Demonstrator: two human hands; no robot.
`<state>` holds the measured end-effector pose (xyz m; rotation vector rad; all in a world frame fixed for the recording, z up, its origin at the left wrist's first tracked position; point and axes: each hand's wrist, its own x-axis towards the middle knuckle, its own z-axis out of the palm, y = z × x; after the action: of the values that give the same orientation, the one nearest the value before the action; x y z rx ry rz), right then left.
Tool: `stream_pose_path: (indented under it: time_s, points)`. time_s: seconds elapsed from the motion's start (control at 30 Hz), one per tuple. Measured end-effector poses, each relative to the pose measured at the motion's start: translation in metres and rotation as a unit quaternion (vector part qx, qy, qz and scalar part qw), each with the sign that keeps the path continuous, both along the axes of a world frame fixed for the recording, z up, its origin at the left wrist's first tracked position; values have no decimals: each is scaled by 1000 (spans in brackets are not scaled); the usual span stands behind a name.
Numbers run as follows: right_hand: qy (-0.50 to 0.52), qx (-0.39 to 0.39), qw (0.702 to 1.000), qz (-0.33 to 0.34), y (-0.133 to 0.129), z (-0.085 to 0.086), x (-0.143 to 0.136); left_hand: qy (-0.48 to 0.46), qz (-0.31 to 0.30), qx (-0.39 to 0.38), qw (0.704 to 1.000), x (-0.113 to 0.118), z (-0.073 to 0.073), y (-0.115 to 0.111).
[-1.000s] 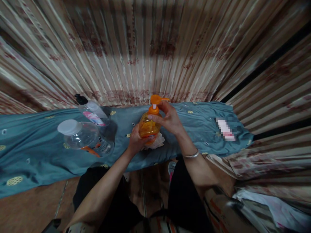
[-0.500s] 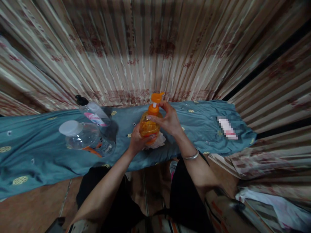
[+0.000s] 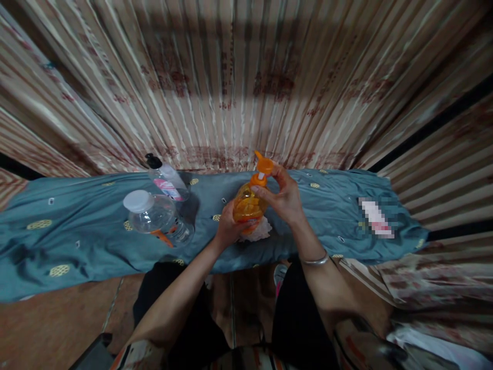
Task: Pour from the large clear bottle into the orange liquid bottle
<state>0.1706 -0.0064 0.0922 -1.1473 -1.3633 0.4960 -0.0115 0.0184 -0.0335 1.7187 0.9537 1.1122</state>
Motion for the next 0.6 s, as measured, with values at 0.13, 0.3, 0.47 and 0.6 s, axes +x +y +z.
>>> stream_pose_path:
  time_s: [0.13, 0.3, 0.47, 0.6]
  points:
    - [23, -46, 994, 99, -3, 4, 0, -5, 9, -13, 1000, 2, 1, -2]
    - [-10, -19, 1000, 3, -3, 1, -5, -6, 21, -19, 1000, 2, 4, -4]
    - [-17, -26, 999, 18, -3, 4, -2, -6, 21, -19, 1000, 1, 4, -4]
    - [27, -77, 987, 136, -7, 9, 1, -2, 12, -14, 1000, 2, 4, -4]
